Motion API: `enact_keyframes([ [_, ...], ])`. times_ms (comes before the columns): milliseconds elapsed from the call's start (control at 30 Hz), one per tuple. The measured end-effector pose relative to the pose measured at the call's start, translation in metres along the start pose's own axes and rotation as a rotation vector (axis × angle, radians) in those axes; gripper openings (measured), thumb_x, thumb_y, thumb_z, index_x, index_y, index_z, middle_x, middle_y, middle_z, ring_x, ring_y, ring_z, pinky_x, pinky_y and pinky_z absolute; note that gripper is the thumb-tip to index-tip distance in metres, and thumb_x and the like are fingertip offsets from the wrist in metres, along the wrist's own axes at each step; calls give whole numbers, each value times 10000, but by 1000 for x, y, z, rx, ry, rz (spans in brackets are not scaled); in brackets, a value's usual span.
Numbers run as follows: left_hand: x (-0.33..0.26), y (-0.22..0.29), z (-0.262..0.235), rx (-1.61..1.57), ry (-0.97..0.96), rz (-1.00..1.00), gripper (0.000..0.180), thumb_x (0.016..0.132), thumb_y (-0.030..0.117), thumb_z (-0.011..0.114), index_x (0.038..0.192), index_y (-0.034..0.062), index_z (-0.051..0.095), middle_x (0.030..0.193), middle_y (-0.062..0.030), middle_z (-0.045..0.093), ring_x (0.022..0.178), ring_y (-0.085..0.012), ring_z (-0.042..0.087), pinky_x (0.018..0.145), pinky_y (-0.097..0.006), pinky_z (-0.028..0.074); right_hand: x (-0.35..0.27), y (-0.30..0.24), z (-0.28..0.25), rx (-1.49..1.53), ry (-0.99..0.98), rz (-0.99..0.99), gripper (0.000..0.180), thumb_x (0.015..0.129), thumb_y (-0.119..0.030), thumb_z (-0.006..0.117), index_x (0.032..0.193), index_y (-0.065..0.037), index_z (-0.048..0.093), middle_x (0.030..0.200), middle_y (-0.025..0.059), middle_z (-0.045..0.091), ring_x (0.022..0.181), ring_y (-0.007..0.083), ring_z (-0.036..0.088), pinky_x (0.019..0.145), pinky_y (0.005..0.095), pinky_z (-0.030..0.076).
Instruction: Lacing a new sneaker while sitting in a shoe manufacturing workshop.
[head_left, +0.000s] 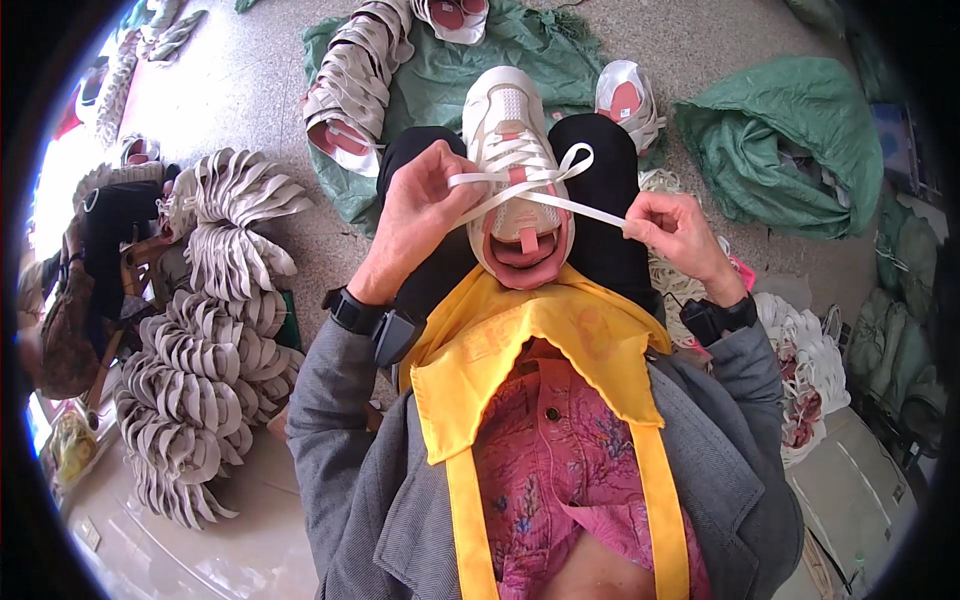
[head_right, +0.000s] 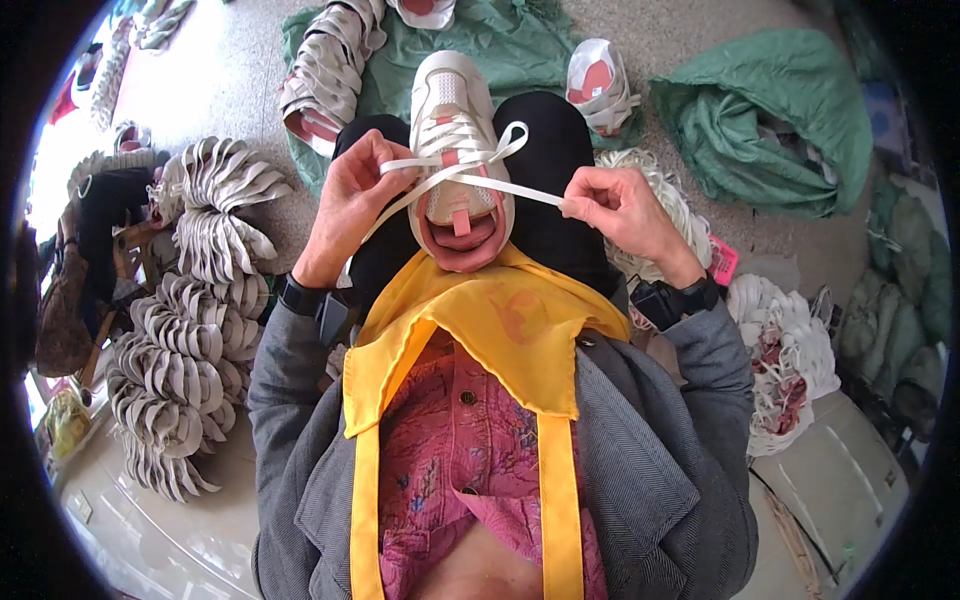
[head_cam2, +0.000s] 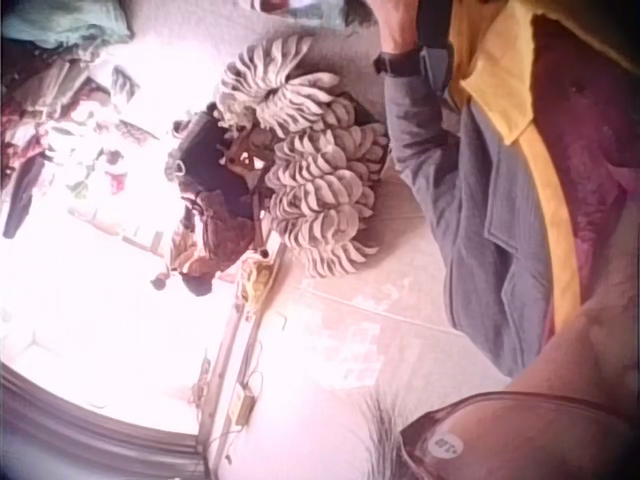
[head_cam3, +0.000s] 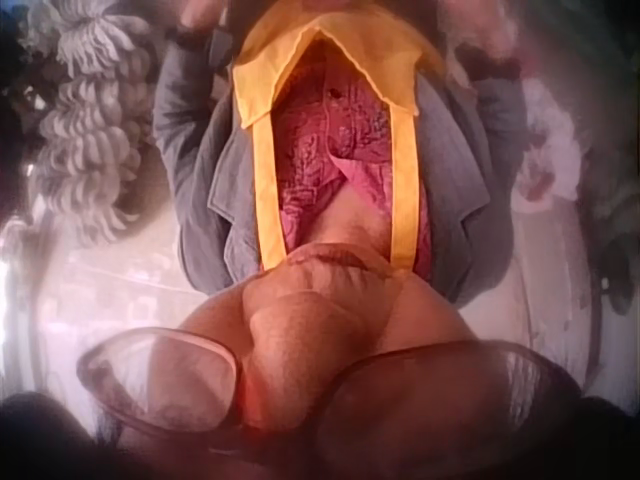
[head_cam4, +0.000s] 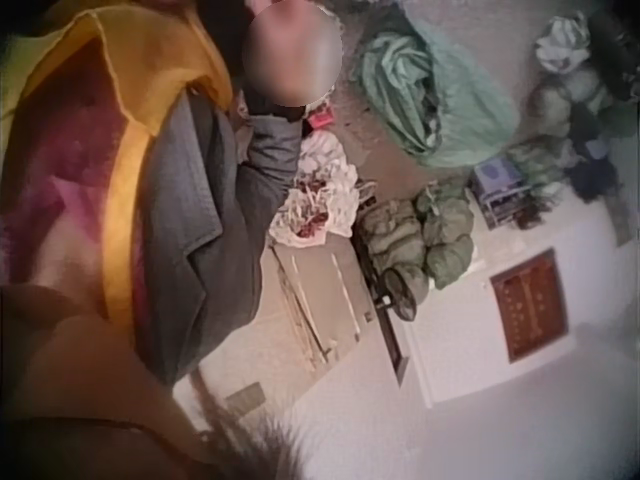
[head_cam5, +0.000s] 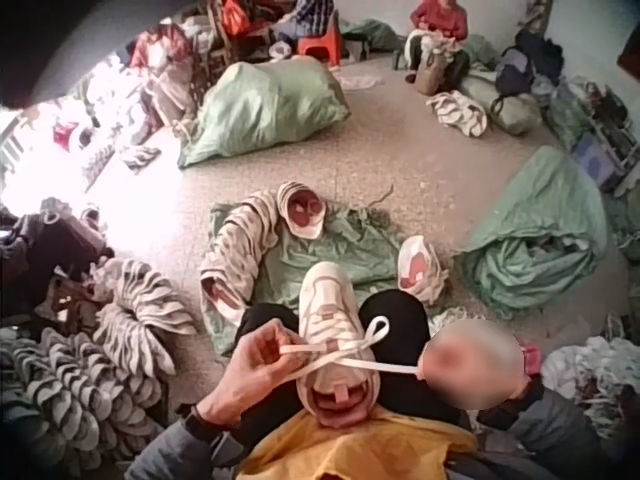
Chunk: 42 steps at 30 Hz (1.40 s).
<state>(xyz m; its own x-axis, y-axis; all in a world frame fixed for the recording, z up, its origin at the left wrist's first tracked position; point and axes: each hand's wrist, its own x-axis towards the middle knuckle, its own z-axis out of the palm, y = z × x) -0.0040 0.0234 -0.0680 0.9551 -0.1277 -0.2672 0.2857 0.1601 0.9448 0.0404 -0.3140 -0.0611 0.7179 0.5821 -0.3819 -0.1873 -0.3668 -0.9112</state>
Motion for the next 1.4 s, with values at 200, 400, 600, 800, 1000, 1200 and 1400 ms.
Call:
enact_keyframes([
  [200,4,-9,2,33,51,76,211,901,-57,640,843,52,469,956,-58,675,892,-73,595,797,-232,504,-9,-8,-6,-19,-55,-8,131,952,-105,690,857,-20,662,751,-50,601,640,1,505,551,187,378],
  [400,2,-12,0,23,49,105,208,887,-63,655,847,41,479,952,-58,675,890,-71,594,794,-237,511,1,-16,5,-45,72,88,106,973,-97,658,953,-18,726,786,-36,657,643,3,529,557,198,423],
  [600,-7,-11,4,24,111,110,202,922,-22,672,953,18,476,979,-64,653,949,-100,634,840,-248,543,48,-47,11,-406,323,-396,105,921,-45,706,1017,-3,716,961,12,708,648,68,529,575,231,434],
  [800,-21,-7,6,145,170,56,256,958,53,696,1036,17,455,953,-71,639,902,-121,665,794,-242,566,80,-63,22,-588,-5,-460,150,821,-99,742,909,4,678,878,123,673,704,263,641,637,358,505],
  [1000,-34,3,0,133,82,-75,232,971,87,699,1013,53,473,853,-10,609,731,-57,583,622,-210,484,79,-59,23,-540,-36,-423,125,827,-82,727,852,-1,636,818,103,638,705,232,637,651,355,504],
  [1200,-33,8,-2,34,49,-91,224,960,68,709,978,76,486,832,35,579,710,-31,541,618,-195,447,87,-43,18,-84,-156,-266,79,930,-61,671,906,-25,605,836,-16,645,693,67,570,615,275,472],
  [1400,-36,7,-1,35,56,-62,210,962,86,716,970,97,507,814,57,571,695,-16,489,606,-186,383,82,-55,10,219,-160,-186,80,985,-105,653,992,-48,596,848,-23,648,626,11,494,530,179,367],
])
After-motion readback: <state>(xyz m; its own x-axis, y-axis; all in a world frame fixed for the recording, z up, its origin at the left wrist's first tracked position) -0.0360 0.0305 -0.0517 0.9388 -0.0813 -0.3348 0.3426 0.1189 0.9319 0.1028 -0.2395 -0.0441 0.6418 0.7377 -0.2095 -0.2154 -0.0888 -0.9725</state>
